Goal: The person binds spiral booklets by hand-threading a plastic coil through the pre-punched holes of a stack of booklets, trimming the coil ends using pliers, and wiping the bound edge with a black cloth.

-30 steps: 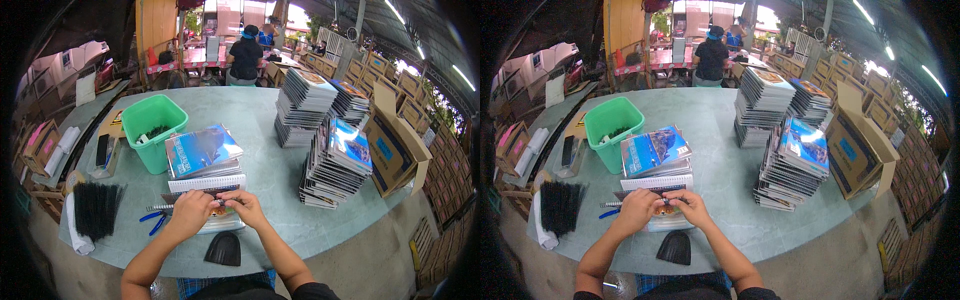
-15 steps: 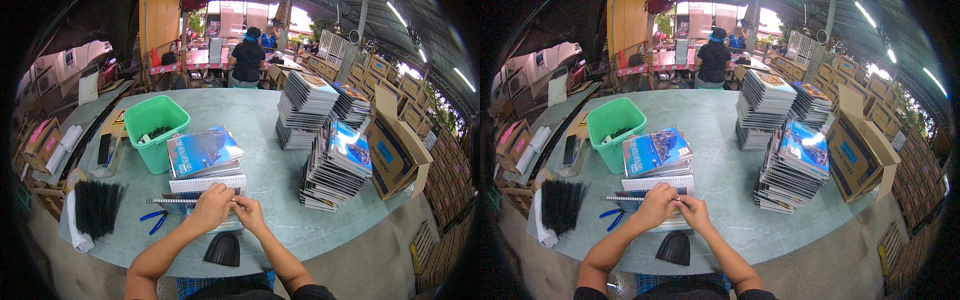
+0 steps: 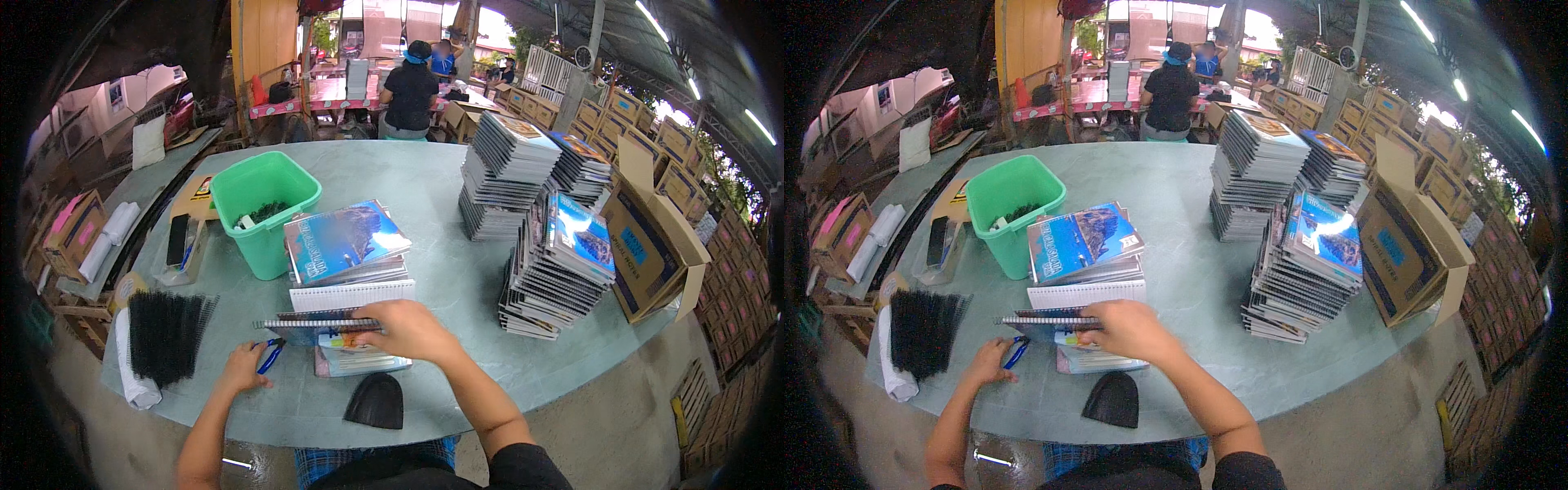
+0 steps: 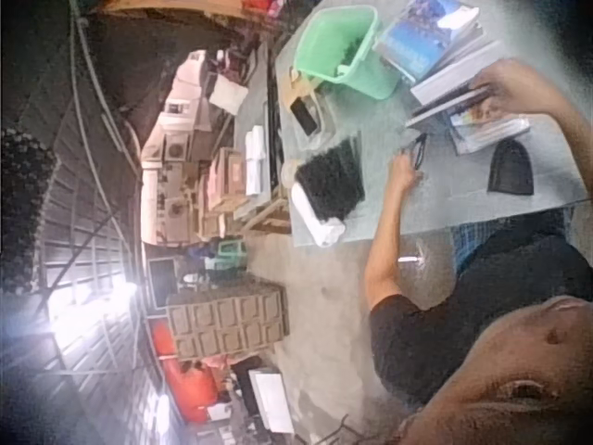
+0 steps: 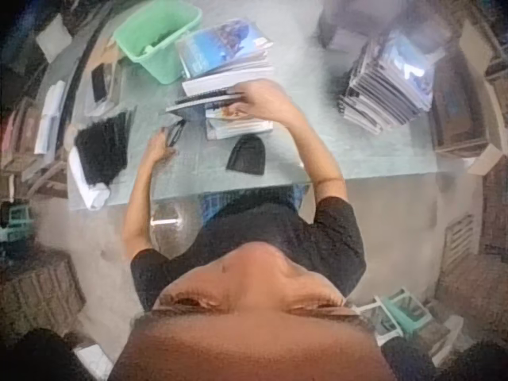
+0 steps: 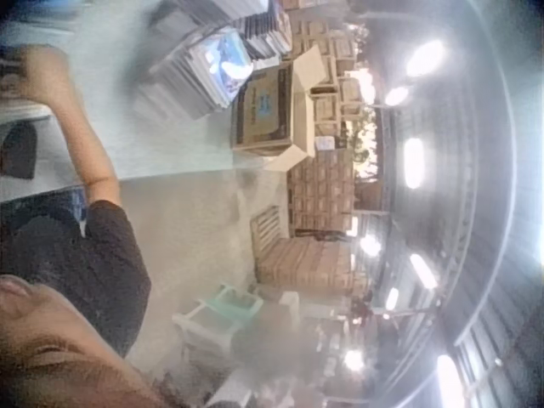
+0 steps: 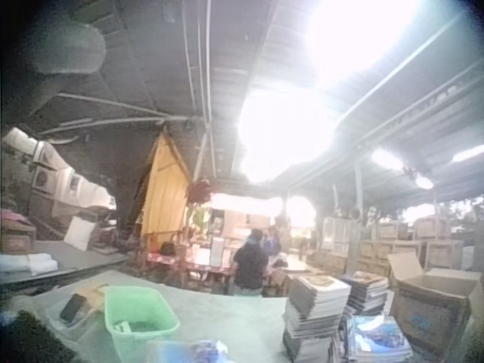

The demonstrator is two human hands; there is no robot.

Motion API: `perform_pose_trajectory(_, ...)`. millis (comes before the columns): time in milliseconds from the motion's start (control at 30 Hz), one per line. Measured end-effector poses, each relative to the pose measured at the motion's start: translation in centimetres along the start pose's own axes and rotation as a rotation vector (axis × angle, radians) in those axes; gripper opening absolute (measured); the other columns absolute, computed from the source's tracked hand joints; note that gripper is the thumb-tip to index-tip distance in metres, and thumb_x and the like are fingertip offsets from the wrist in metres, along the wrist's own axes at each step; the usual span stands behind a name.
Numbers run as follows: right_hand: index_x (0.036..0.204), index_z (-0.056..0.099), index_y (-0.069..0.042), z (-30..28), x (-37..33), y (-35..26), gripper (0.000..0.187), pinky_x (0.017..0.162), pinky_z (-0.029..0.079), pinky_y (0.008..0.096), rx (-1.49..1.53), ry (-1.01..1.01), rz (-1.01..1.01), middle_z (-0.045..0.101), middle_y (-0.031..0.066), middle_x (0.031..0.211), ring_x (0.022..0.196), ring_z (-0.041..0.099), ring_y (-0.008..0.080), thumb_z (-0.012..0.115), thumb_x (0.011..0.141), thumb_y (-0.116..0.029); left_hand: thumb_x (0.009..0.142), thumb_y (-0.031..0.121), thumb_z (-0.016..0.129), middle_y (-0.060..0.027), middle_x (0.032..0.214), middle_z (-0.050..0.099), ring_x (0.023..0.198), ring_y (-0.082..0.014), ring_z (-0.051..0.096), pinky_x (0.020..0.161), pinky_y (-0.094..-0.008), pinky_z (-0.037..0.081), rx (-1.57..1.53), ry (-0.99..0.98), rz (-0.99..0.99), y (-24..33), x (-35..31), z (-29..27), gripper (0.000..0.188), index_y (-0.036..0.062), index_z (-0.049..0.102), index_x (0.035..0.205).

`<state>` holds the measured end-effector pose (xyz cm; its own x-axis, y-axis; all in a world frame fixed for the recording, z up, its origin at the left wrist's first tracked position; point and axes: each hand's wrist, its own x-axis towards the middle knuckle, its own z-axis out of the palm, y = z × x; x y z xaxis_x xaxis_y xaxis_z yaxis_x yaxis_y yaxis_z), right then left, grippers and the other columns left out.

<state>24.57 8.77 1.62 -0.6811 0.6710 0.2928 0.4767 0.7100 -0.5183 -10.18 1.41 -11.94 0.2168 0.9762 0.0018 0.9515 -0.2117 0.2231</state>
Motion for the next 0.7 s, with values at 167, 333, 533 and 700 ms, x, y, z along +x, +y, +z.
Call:
perform_pose_trajectory(167,0.094,0.063,-0.004,6.4,6.5,-5.0,0.026,0.069,0.049,0.0435,-0.165,-0.117,-0.128,0.064,0.0155,0.081,0.079,0.062,0.035,0.066,0.075,-0.022,0.067,0.009,0.06,-0.0239,0.103,0.05,0.097,-0.0374,0.049,0.083,-0.0431,0.042,-0.01,-0.007,-0.273,2.4,-0.7,0.4,0.06,0.0111,0.048,0.126)
perform_pose_trajectory(333,0.088,0.063,-0.003,6.9,9.6,-4.1,0.021,0.071,0.049,0.0452,-0.033,-0.064,-0.036,0.063,0.0206,0.081,0.081,0.062,0.036,0.064,0.074,-0.019,0.074,0.004,0.052,-0.0154,0.09,0.053,0.081,-0.0245,0.054,0.07,-0.0358,0.045,-0.788,0.196,-0.533,0.2,-2.6,2.2,0.032,0.0068,0.052,0.105)
perform_pose_trajectory(533,0.098,0.065,-0.004,8.0,10.8,-4.2,0.025,0.074,0.05,0.0365,0.071,-0.071,-0.066,0.066,0.017,0.088,0.083,0.064,0.0305,0.063,0.074,-0.008,0.079,0.015,0.053,-0.0064,0.082,0.055,0.068,-0.0146,0.056,0.059,-0.0279,0.045,-1.285,0.063,-0.368,9.3,-2.0,-8.4,0.024,0.0032,0.048,0.1)
perform_pose_trajectory(700,0.104,0.065,-0.006,8.0,11.2,-4.8,0.034,0.072,0.049,0.0293,0.291,-0.146,-0.114,0.066,0.0139,0.083,0.074,0.062,0.0196,0.056,0.073,0.005,0.081,0.023,0.05,-0.008,0.084,0.057,0.07,-0.0157,0.057,0.056,-0.0285,0.045,-1.227,0.132,-0.437,8.5,-1.5,-6.5,0.031,0.0023,0.047,0.104)
